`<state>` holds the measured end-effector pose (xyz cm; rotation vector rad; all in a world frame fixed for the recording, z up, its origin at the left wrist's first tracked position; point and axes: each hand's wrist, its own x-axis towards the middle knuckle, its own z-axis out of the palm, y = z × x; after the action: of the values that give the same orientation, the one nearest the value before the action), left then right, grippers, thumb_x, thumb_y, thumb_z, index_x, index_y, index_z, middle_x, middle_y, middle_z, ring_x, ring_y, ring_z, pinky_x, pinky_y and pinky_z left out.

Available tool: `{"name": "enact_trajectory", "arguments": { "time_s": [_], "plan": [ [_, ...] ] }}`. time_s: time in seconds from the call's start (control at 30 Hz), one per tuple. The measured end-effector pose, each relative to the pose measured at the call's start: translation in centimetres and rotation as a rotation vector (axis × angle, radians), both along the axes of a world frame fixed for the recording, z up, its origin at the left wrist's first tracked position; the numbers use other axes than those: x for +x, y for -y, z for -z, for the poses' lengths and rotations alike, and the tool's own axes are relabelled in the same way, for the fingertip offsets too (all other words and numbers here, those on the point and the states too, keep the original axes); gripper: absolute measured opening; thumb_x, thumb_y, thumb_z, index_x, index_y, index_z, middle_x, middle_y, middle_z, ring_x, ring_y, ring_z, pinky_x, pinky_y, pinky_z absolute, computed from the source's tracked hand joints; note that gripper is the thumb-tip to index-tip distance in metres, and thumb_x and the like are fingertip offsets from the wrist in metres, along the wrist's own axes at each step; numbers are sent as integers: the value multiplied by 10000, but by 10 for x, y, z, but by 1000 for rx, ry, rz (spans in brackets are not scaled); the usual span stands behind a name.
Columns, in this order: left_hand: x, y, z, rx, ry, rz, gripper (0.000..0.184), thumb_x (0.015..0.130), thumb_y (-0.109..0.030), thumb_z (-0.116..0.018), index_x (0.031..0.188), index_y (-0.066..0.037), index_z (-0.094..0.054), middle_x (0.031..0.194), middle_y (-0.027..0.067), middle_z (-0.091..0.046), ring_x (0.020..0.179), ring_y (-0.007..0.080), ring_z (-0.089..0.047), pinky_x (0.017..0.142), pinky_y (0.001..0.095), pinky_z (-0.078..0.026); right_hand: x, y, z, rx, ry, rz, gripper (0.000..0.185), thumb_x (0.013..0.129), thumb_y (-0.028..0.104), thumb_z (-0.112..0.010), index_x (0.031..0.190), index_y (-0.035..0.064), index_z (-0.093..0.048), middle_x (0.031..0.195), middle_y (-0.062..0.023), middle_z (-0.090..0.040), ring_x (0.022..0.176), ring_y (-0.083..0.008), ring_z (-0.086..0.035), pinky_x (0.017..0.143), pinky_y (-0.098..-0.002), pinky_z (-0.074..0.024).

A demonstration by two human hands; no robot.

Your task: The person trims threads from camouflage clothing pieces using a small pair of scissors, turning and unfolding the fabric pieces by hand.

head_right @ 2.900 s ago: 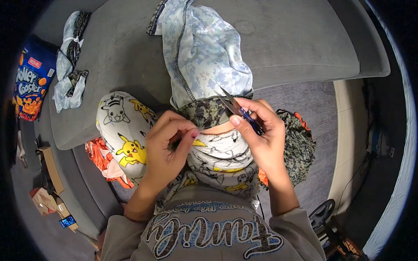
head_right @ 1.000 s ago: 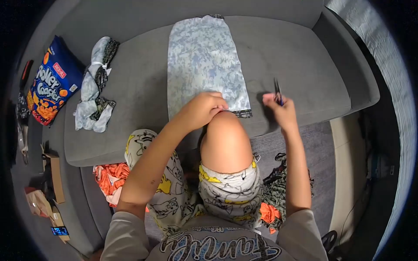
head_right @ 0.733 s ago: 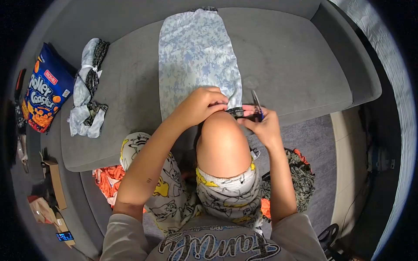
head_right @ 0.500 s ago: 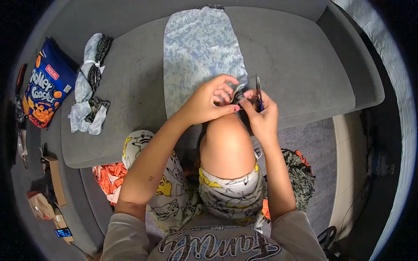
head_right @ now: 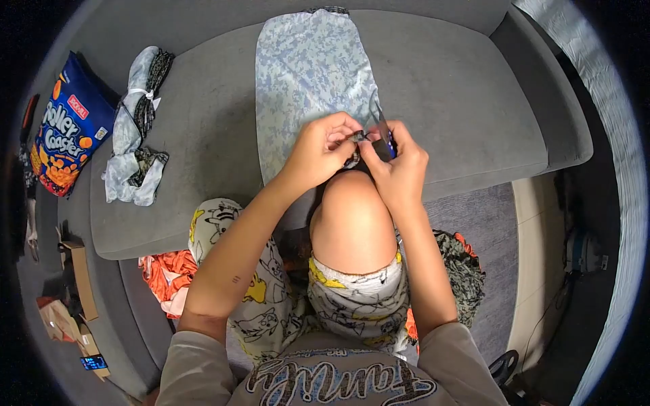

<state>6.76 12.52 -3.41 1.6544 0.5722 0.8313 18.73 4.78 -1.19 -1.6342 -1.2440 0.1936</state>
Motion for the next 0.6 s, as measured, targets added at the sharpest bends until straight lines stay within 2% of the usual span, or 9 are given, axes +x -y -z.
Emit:
{"name": "enact_trajectory", "arguments": {
  "time_s": [0.13, 0.23, 0.4, 0.47, 0.5, 0.6],
  "plan": [
    [-3, -2, -2, -4, 23, -60, 129, 782, 86, -498, 890, 39, -551, 712, 32, -585, 650, 35, -504, 563, 204, -408, 6, -4, 9, -18, 67, 40, 158, 672, 58, -669, 807, 9, -603, 666, -106, -588, 571, -149, -558, 545, -276, -434],
    [-5, -4, -5, 0, 34, -39, 106, 787, 80, -485, 863, 31, -540, 694, 16, -560, 636, 31, -491, 563, 198, -402, 14, -9, 15, 81, 192, 114, 200, 634, 58, -665, 812, -2, -596, 713, -121, -575, 611, -253, -571, 577, -307, -445],
    [-15, -2, -15, 39, 134, -58, 59, 763, 62, -508, 793, 11, -507, 640, -3, -510, 624, 28, -477, 554, 203, -390, 30, -10, 19, 91, 214, 158, 181, 642, 46, -666, 794, -3, -583, 731, -119, -573, 634, -268, -568, 586, -312, -445],
    [-30, 2, -21, 333, -117, -164, 89, 710, 63, -534, 757, 5, -485, 621, 15, -517, 599, 54, -492, 549, 226, -397, 35, -5, 19, 234, 279, 243, 155, 659, 35, -660, 789, 3, -582, 739, -118, -571, 624, -259, -563, 581, -301, -441],
    [-35, 8, -24, 537, -174, -270, 108, 680, 61, -539, 718, 7, -455, 619, 41, -536, 576, 96, -504, 550, 252, -405, 35, 2, 14, 248, 294, 257, 119, 675, 15, -645, 773, 0, -579, 746, -114, -579, 629, -235, -570, 589, -290, -448],
    [-51, 33, -33, 458, -254, -339, 77, 693, 48, -542, 746, 16, -497, 674, 66, -591, 609, 135, -556, 586, 251, -436, 39, 26, 11, 301, 299, 209, 101, 672, 1, -642, 754, -9, -583, 756, -103, -595, 653, -198, -586, 613, -282, -463]
  ]
}}
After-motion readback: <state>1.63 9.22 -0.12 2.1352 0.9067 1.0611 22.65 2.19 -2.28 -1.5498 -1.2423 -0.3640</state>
